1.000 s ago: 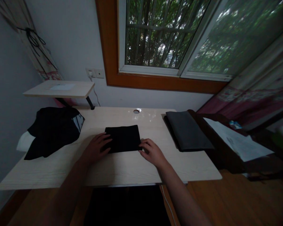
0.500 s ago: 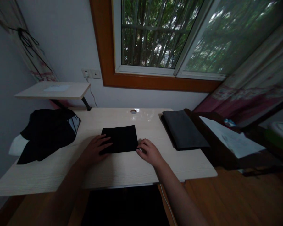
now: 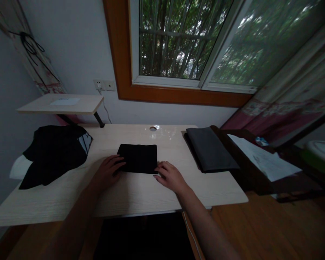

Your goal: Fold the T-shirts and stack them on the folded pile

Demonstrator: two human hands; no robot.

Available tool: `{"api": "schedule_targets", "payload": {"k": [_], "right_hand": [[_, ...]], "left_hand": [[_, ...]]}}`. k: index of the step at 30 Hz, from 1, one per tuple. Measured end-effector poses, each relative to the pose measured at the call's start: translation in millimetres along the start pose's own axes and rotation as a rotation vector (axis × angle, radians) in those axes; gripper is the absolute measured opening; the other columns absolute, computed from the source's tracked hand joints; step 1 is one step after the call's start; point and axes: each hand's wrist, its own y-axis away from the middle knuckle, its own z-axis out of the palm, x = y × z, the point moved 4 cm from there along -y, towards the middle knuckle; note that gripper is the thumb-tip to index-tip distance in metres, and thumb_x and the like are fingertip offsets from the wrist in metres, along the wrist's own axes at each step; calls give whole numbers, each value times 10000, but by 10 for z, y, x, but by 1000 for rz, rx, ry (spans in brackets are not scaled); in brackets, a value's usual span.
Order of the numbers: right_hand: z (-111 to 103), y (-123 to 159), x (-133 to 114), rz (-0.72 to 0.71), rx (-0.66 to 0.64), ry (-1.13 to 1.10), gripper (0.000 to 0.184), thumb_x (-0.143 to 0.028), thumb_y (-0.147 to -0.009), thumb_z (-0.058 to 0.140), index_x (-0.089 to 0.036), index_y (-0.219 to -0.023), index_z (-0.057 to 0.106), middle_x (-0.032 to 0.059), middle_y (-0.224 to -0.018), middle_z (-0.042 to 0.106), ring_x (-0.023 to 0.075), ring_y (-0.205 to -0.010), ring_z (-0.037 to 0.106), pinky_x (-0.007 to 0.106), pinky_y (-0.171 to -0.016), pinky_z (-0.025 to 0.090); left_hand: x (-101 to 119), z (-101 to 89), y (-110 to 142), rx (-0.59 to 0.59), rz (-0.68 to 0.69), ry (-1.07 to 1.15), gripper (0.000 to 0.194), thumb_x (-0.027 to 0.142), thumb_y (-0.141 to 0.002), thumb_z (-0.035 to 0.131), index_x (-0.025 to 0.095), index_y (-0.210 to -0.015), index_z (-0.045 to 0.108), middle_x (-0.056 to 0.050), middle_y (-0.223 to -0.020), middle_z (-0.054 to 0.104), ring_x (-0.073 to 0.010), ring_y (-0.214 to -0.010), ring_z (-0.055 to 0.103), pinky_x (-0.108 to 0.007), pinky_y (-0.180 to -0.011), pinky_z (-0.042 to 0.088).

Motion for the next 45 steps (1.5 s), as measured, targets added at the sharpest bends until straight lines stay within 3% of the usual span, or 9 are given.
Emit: {"api": "schedule_targets", "payload": {"k": [5, 12, 23, 26, 30, 35, 39, 45], "right_hand": [[47, -13, -10, -9, -19, 59, 178, -260, -967, 638, -241, -1140, 675, 99, -1089, 670, 248, -1031, 637, 412, -891, 559], [71, -38, -26, -7, -14, 79, 125, -220, -936, 636, -230, -1054, 677, 88, -1003, 666, 245, -977, 628, 396, -856, 555], [9, -66, -58, 3, 45, -21, 183, -202, -907, 605, -233, -1076, 667, 84, -989, 652, 247, -962, 609, 425, -863, 543], [-27, -61, -73, 21, 85, -22, 267, -213, -943, 578, -236, -1196, 659, 107, -1098, 674, 266, -1048, 619, 471, -921, 541], [-24, -159, -111, 60, 124, -24, 400, -202, -998, 504, -257, -1382, 598, 113, -1314, 661, 270, -1252, 589, 515, -1076, 495], [158, -561, -193, 99, 50, 19, 471, -271, -1042, 447, -193, -1503, 506, 112, -1561, 499, 269, -1487, 405, 517, -1232, 351], [427, -889, -207, 94, -76, 62, 495, -337, -1058, 430, -174, -1521, 486, 123, -1588, 458, 263, -1523, 347, 527, -1259, 278], [590, -998, 41, 151, -145, 115, 545, -423, -1059, 435, -190, -1552, 441, 113, -1634, 380, 248, -1539, 312, 503, -1271, 232]], "left_hand": [[-62, 24, 36, -7, -64, 1, 540, 39, -765, 558, 265, -1244, 660, -92, -1284, 641, -298, -1232, 543, -535, -1088, 471], [-55, 0, 11, -31, -81, -25, 239, 43, -707, 553, 238, -835, 607, -87, -972, 652, -292, -992, 545, -487, -929, 505], [-83, -81, 27, -25, -75, -24, 169, 73, -747, 536, 235, -734, 584, -81, -854, 616, -270, -904, 538, -458, -862, 512], [-61, -127, 34, 38, -87, -12, 164, 97, -802, 532, 224, -793, 636, -88, -911, 646, -263, -927, 566, -460, -878, 522], [64, -102, -124, 106, -47, -12, 273, 142, -907, 503, 222, -1064, 712, -90, -1214, 694, -261, -1163, 597, -476, -1054, 489], [266, 177, -573, -8, -36, -102, 470, 254, -996, 438, 216, -1453, 545, -92, -1580, 485, -299, -1480, 402, -565, -1200, 347], [260, 417, -779, -66, -114, -139, 515, 288, -1020, 384, 221, -1523, 470, -107, -1590, 467, -317, -1487, 401, -630, -1200, 303], [7, 542, -726, -21, -240, -159, 516, 343, -1018, 392, 221, -1509, 494, -138, -1535, 530, -324, -1462, 442, -616, -1191, 314]]}}
